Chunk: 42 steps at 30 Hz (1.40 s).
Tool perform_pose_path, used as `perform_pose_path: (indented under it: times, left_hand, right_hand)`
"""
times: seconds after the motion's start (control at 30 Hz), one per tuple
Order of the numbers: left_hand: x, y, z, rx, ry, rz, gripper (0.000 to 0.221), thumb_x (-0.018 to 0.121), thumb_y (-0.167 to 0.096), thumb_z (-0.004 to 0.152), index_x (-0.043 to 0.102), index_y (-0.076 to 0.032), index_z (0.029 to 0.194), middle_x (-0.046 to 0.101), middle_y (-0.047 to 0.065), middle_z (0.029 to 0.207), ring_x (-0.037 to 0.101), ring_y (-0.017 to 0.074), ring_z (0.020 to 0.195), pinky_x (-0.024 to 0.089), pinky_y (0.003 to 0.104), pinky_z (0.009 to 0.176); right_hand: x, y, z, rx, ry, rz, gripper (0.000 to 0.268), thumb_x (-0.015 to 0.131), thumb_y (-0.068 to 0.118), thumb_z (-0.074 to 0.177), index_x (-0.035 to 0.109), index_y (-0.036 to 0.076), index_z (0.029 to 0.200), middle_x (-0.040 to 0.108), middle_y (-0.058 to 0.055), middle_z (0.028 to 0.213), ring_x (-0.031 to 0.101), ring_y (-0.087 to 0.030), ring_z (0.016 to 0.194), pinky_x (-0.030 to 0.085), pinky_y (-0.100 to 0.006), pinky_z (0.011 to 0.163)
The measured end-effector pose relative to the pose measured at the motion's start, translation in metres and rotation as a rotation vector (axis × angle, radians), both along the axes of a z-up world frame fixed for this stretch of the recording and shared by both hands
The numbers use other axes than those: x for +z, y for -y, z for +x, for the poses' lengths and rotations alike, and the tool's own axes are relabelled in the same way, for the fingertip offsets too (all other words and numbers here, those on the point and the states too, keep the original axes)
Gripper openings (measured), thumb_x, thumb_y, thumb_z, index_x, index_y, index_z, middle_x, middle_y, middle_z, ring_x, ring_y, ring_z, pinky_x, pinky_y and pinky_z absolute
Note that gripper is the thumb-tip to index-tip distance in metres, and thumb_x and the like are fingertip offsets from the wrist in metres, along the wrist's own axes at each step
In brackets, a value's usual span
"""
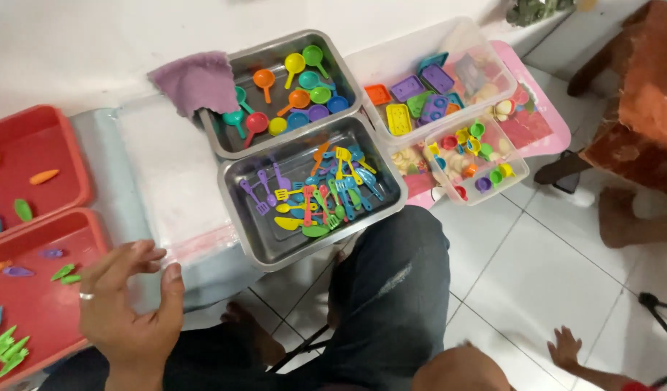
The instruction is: Cleaning small plastic toy parts with a cloth and packaging them into individual plastic bags.
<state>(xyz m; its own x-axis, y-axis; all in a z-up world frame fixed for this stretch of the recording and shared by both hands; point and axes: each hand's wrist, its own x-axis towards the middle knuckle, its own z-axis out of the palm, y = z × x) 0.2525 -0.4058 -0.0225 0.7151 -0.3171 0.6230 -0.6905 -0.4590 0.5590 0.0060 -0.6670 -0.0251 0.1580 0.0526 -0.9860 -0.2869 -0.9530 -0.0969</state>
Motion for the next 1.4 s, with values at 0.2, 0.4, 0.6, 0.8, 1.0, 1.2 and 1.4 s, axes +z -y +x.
perform_pose_path:
  times: [0.2, 0.4, 0.6, 0.8, 1.0, 1.2, 1.4]
  left_hand:
    - [-0.005, 0.032, 0.025, -0.029, -0.133, 0.133, 0.04, 0.071, 0.006, 0.091, 0.059, 0.013, 0.129, 0.064, 0.025, 0.121, 0.066, 0.0323, 0.103, 0.054, 0.041, 0.091]
    - [-0.063, 0.043, 0.05, 0.132, -0.166, 0.265, 0.04, 0.064, -0.003, 0.092, 0.063, 0.0, 0.131, 0.066, 0.019, 0.129, 0.061, 0.0367, 0.111, 0.048, 0.045, 0.096]
    - [-0.151, 0.022, 0.086, 0.145, -0.11, 0.307, 0.046, 0.065, -0.006, 0.079, 0.068, 0.001, 0.124, 0.071, 0.024, 0.118, 0.07, 0.04, 0.1, 0.057, 0.047, 0.088]
    - [-0.254, -0.008, 0.127, 0.175, -0.205, 0.266, 0.057, 0.084, -0.011, 0.063, 0.071, -0.003, 0.118, 0.078, 0.017, 0.103, 0.077, 0.028, 0.099, 0.061, 0.037, 0.094]
    - [-0.244, 0.014, 0.147, 0.135, -0.128, 0.33, 0.055, 0.084, -0.018, 0.064, 0.071, -0.006, 0.116, 0.078, 0.013, 0.104, 0.077, 0.0266, 0.101, 0.062, 0.037, 0.094]
    - [-0.232, 0.017, 0.131, 0.155, -0.08, 0.355, 0.052, 0.083, -0.025, 0.065, 0.071, -0.01, 0.113, 0.078, 0.01, 0.105, 0.077, 0.0253, 0.103, 0.062, 0.038, 0.093]
    - [-0.165, 0.028, 0.084, 0.172, -0.044, 0.077, 0.046, 0.074, -0.011, 0.072, 0.07, -0.007, 0.118, 0.072, 0.013, 0.117, 0.076, 0.0253, 0.099, 0.063, 0.033, 0.083]
  right_hand:
    - [0.051, 0.084, 0.073, -0.349, 0.672, 0.706, 0.018, 0.06, 0.03, 0.104, 0.061, 0.012, 0.107, 0.047, -0.008, 0.109, 0.021, -0.021, 0.106, 0.019, -0.04, 0.09]
    - [-0.015, 0.219, 0.159, -1.578, 1.974, 1.217, 0.037, 0.051, 0.044, 0.103, 0.059, 0.014, 0.084, 0.031, 0.008, 0.057, 0.02, -0.003, 0.045, 0.014, -0.021, 0.042]
    - [-0.121, 0.325, 0.286, -0.973, 1.878, -0.086, 0.018, 0.08, 0.015, 0.089, 0.077, -0.001, 0.097, 0.068, -0.005, 0.071, 0.056, -0.012, 0.061, 0.05, -0.025, 0.058]
    - [-0.23, 0.386, 0.385, -0.43, 1.184, -0.422, 0.068, 0.088, 0.013, 0.073, 0.065, 0.02, 0.137, 0.066, -0.001, 0.133, 0.063, -0.026, 0.123, 0.051, -0.042, 0.104]
    - [-0.337, 0.41, 0.418, -0.211, 0.953, -0.507, 0.073, 0.094, 0.01, 0.065, 0.065, 0.019, 0.132, 0.067, -0.015, 0.13, 0.069, -0.04, 0.118, 0.059, -0.056, 0.094]
    - [-0.286, 0.4, 0.412, -0.055, 0.893, -0.731, 0.032, 0.072, 0.022, 0.087, 0.075, 0.02, 0.119, 0.077, -0.003, 0.116, 0.074, -0.025, 0.113, 0.06, -0.045, 0.088]
    - [-0.142, 0.378, 0.361, -0.139, 0.967, -0.703, 0.038, 0.075, 0.045, 0.083, 0.081, 0.016, 0.106, 0.08, -0.002, 0.103, 0.076, -0.025, 0.094, 0.06, -0.04, 0.08]
